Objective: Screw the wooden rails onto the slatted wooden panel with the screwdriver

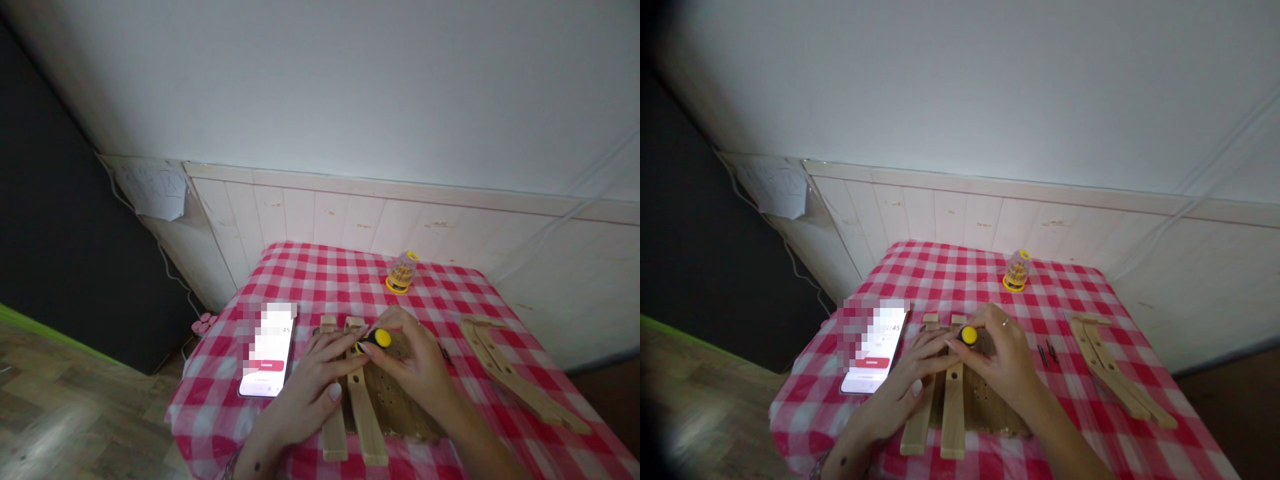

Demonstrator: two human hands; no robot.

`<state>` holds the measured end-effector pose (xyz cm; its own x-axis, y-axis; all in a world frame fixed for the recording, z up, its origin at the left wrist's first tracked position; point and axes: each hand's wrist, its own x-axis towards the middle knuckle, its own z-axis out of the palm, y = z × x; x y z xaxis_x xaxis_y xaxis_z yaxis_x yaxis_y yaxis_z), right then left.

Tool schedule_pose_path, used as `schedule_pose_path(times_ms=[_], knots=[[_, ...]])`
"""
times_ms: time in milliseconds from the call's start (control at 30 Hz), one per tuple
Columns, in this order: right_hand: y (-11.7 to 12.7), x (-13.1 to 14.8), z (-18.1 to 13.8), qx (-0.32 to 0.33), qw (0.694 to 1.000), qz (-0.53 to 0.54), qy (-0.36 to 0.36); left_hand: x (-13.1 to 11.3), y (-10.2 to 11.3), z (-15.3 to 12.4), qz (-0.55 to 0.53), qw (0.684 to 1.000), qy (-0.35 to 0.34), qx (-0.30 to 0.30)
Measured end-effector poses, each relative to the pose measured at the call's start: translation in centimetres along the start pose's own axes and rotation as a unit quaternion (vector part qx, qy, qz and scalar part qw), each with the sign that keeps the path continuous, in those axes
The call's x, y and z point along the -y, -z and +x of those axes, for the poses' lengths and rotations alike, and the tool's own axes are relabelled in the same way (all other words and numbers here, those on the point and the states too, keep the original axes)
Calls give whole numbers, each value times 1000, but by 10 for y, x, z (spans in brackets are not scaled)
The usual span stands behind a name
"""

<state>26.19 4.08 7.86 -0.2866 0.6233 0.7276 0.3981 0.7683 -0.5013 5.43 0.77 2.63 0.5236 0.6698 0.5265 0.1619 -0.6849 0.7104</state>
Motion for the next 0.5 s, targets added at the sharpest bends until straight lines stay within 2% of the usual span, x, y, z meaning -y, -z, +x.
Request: schedule_pose_path(times_ms=[100,333,433,500], knots=[[5,-1,0,27,999,-19,-5,0,0,0,-6,1000,-3,0],[33,-6,8,156,984,76,50,-1,1,1,-4,1000,-3,10],[39,-8,14,178,978,85,72,-2,2,2,-1,1000,4,17],[39,-8,15,171,979,80,70,-3,2,3,-2,1000,13,20]])
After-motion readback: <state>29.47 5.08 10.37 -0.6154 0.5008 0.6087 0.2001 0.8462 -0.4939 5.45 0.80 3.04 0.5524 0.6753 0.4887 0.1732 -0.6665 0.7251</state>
